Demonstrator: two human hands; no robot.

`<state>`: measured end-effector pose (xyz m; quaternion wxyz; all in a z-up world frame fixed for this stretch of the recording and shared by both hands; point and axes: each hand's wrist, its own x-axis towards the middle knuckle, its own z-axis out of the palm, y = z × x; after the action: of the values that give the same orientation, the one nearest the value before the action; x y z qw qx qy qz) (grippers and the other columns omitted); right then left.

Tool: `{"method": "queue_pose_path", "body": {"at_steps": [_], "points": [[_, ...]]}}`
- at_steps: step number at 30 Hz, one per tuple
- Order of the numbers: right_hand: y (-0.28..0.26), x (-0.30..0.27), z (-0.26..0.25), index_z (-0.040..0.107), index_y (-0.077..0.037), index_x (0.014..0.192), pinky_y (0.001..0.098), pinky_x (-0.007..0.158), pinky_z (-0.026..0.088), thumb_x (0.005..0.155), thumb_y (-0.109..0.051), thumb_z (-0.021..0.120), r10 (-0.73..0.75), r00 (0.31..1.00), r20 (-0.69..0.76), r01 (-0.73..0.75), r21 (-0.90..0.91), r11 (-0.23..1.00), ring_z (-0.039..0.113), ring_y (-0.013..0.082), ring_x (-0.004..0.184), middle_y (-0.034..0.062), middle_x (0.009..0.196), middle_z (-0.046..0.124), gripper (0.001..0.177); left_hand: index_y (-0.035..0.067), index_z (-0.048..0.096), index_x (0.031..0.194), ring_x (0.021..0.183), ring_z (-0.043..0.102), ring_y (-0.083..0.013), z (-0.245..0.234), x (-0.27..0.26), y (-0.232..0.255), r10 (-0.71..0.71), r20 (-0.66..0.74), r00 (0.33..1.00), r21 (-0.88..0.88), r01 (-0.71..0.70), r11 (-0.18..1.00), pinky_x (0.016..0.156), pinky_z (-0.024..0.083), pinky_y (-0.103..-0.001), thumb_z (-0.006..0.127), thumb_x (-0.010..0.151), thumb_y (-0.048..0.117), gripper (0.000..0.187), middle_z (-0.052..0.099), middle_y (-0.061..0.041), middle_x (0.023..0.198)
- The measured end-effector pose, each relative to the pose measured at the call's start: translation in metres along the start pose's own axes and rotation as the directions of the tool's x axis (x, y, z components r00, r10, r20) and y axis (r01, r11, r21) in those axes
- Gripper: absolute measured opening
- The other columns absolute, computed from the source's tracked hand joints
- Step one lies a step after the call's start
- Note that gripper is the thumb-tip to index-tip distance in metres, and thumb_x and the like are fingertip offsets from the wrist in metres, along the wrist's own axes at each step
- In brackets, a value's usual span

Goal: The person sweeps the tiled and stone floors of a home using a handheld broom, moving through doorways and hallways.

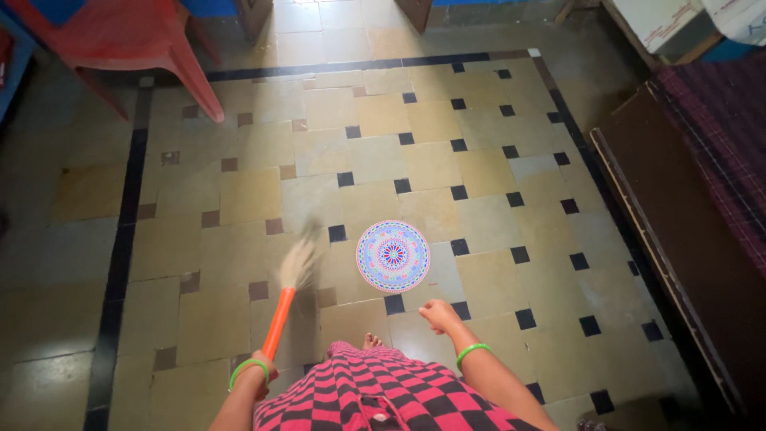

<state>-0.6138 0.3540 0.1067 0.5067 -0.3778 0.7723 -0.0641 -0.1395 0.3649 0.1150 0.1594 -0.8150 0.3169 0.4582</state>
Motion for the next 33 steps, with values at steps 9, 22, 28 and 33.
{"method": "queue_pose_path", "body": {"at_steps": [9, 22, 28, 33], "points": [[0.096, -0.064, 0.074, 0.073, 0.004, 0.097, 0.0395, 0.038, 0.041, 0.098, -0.032, 0.068, 0.160, 0.981, 0.110, -0.164, 0.034, 0.986, 0.050, 0.0211, 0.042, 0.0113, 0.058, 0.055, 0.037, 0.000, 0.069, 0.124, 0.082, 0.078, -0.0329, 0.000, 0.006, -0.073, 0.078, -0.034, 0.996, -0.004, -0.078, 0.997, 0.065, 0.061, -0.046, 0.070, 0.086, 0.009, 0.039, 0.078, -0.022, 0.100], [0.231, -0.210, 0.203, 0.075, -0.008, 0.107, 0.0427, 0.063, 0.057, 0.090, -0.039, 0.072, 0.195, 0.981, -0.008, -0.195, -0.099, 0.976, 0.070, 0.0268, 0.070, 0.0127, 0.087, 0.076, 0.035, 0.013, 0.055, 0.138, 0.127, 0.063, -0.0389, 0.072, -0.022, -0.159, 0.492, 0.095, 0.866, 0.533, -0.461, 0.709, 0.107, 0.051, -0.049, 0.045, 0.101, 0.029, 0.041, 0.067, -0.021, 0.133], [0.300, -0.236, 0.231, 0.077, -0.005, 0.108, 0.0399, 0.087, 0.058, 0.086, -0.046, 0.075, 0.133, 0.991, 0.003, -0.128, -0.265, 0.956, 0.076, 0.0288, 0.098, 0.0170, 0.106, 0.077, 0.046, 0.016, 0.054, 0.140, 0.128, 0.062, -0.0389, 0.090, -0.031, -0.202, 0.449, 0.149, 0.881, 0.519, -0.456, 0.723, 0.108, 0.050, -0.049, 0.058, 0.095, 0.026, 0.046, 0.066, -0.022, 0.134], [0.337, -0.226, 0.219, 0.077, -0.007, 0.108, 0.0391, 0.086, 0.057, 0.086, -0.046, 0.076, 0.111, 0.994, -0.015, -0.111, -0.287, 0.952, 0.075, 0.0273, 0.096, 0.0146, 0.104, 0.078, 0.045, 0.017, 0.051, 0.143, 0.129, 0.062, -0.0372, 0.080, -0.047, -0.242, 0.375, 0.069, 0.925, 0.448, -0.365, 0.816, 0.109, 0.051, -0.048, 0.073, 0.086, 0.018, 0.062, 0.066, -0.021, 0.134]]}}
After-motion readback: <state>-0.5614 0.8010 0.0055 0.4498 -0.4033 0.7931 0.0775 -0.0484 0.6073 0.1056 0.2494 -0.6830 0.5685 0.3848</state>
